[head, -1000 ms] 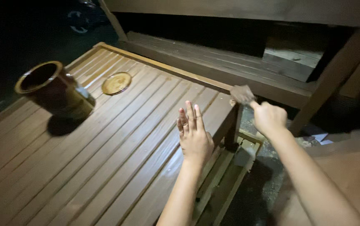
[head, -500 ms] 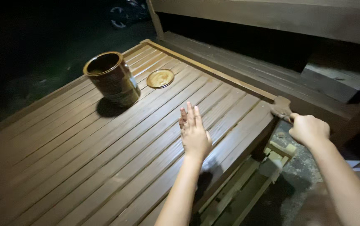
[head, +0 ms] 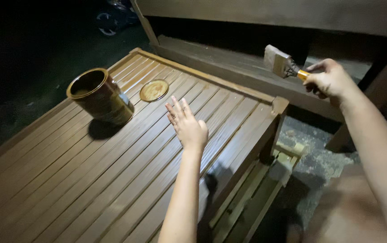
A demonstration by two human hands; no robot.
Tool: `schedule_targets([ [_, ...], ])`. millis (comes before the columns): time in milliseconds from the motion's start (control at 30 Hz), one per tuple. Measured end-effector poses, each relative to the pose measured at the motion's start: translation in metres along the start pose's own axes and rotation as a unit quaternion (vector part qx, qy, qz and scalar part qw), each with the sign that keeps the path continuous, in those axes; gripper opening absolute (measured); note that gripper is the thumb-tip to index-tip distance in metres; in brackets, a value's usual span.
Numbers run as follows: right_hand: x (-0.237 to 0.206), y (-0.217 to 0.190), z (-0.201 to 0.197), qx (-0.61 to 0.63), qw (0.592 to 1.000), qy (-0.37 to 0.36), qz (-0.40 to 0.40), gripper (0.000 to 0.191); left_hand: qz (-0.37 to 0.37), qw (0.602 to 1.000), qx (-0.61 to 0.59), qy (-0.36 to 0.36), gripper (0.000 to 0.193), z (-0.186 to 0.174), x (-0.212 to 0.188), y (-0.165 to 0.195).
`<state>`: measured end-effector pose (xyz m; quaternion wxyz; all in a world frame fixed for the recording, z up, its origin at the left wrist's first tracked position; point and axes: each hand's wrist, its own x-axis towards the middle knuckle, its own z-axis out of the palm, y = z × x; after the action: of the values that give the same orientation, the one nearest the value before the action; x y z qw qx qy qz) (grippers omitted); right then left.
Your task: The person applies wood stain to a wooden slatted table using a brush. They repeatedly dip the brush into a paint can and spread the stain across the tabletop and edges, working methodically along the slats.
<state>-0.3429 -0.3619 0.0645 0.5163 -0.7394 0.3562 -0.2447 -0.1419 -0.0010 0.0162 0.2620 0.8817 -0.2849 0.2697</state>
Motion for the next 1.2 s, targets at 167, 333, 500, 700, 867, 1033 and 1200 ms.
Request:
schedule_targets([
  [167, 0.063, -0.006, -0.019, 0.047, 0.997, -0.055, -0.025, 0.027, -0.047, 0.999, -0.026, -0.010, 0.085, 0.039, 0.031, 0.029],
  [333, 0.135, -0.007, -0.021, 0.073, 0.983, -0.145, -0.082, 0.030, -0.098, 0.993, -0.056, 0.021, 0.084, 0.088, 0.080, 0.070],
  [500, 0.197, -0.014, -0.004, 0.107, 0.974, -0.199, -0.022, 0.028, -0.169, 0.984, -0.063, 0.003, 0.085, 0.138, 0.111, 0.098],
  [700, 0.245, -0.014, 0.046, 0.220, 0.940, -0.260, 0.023, 0.029, -0.197, 0.979, -0.045, 0.001, 0.081, 0.185, 0.140, 0.089],
  [867, 0.271, -0.014, 0.076, 0.230, 0.933, -0.277, 0.003, 0.029, -0.205, 0.977, -0.046, 0.024, 0.084, 0.214, 0.177, 0.075],
  [1033, 0.310, -0.020, 0.089, 0.216, 0.931, -0.293, 0.039, 0.025, -0.220, 0.975, -0.034, 0.023, 0.085, 0.236, 0.197, 0.070],
  [1200, 0.363, -0.021, 0.112, 0.254, 0.897, -0.361, 0.036, 0.027, -0.282, 0.959, 0.022, 0.009, 0.085, 0.248, 0.204, 0.055],
])
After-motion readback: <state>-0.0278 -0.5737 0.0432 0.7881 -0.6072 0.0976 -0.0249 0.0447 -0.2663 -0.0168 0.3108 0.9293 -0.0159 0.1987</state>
